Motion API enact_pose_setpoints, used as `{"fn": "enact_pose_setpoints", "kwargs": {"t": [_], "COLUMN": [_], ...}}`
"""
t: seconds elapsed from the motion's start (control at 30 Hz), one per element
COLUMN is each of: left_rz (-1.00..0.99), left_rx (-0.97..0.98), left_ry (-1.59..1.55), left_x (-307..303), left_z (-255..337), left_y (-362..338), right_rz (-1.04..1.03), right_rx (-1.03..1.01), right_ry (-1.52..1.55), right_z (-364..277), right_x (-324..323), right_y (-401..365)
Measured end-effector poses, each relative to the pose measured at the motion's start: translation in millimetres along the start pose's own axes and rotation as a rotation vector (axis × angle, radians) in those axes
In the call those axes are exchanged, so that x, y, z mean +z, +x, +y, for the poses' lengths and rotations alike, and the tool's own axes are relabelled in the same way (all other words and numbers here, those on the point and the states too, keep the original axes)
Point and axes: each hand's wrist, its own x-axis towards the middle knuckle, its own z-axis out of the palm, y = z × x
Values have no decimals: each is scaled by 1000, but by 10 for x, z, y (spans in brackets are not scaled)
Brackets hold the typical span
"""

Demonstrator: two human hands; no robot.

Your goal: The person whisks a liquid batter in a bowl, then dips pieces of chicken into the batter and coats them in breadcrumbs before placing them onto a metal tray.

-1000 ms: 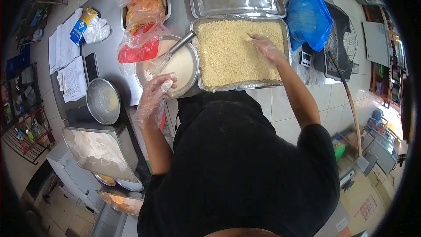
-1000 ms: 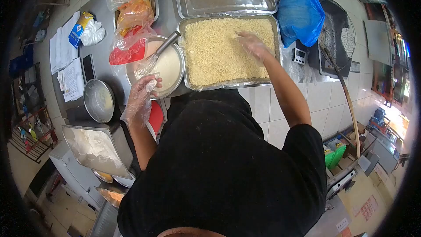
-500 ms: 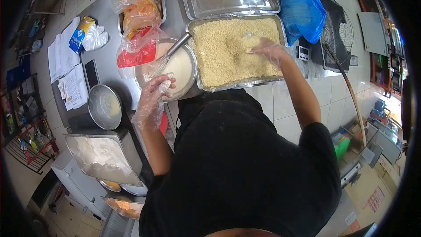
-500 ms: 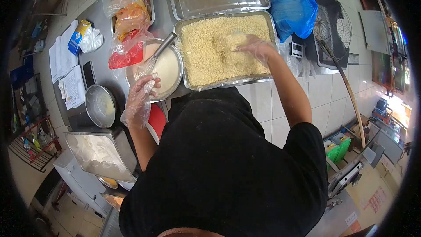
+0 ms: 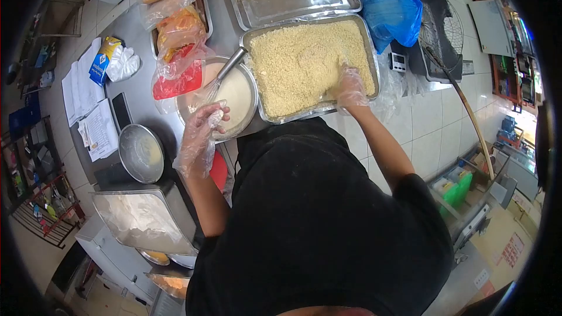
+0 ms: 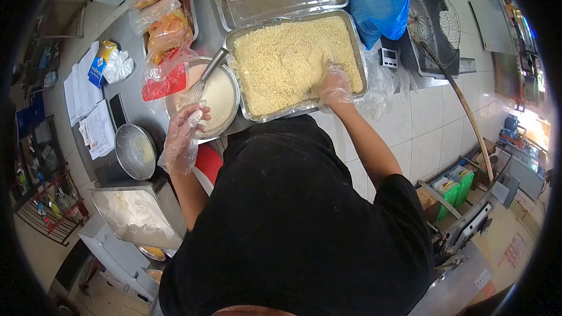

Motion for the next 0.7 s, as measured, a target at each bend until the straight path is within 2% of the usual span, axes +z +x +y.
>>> {"fn": "enact_pose_setpoints", "kwargs": {"t": [0.03, 0.07, 0.13, 0.23, 0.27, 0.33, 0.47, 0.53, 0.57, 0.63, 0.67, 0.7], "left_rz": [-7, -13, -28, -14, 9, 9, 24, 23, 26, 25, 24, 24], "left_rx": [1, 2, -11, -23, -16, -18, -35, -61, -81, -73, -61, -61], "left_ry": [-10, -20, -10, -5, -14, -14, -31, -6, 18, -1, -26, -26], "left_x": [-7, -14, -55, -3, 24, 17, 42, 1, -17, -2, 11, 4], "left_z": [1, -2, -33, -3, 15, 16, 51, 3, -3, 22, 24, 9], "left_y": [-6, -3, 30, 3, 0, 4, -23, -11, 9, -18, -25, -19], "right_rz": [56, 57, -13, -87, -84, 159, 279, 412, 415, 362, 361, 382], "right_rx": [-8, -3, -46, -167, -165, -151, -103, -302, -303, -345, -345, -377], "right_ry": [187, 189, 479, 333, 335, -88, 138, 527, 529, 287, 287, 112], "right_z": [39, 80, 39, -64, -34, 70, 232, 213, 219, 98, 162, 272], "right_x": [37, 67, -74, -311, -196, 205, 375, 255, 159, -238, -194, -107], "right_y": [64, 127, 160, -36, -12, 86, 396, 413, 458, 398, 461, 595]}}
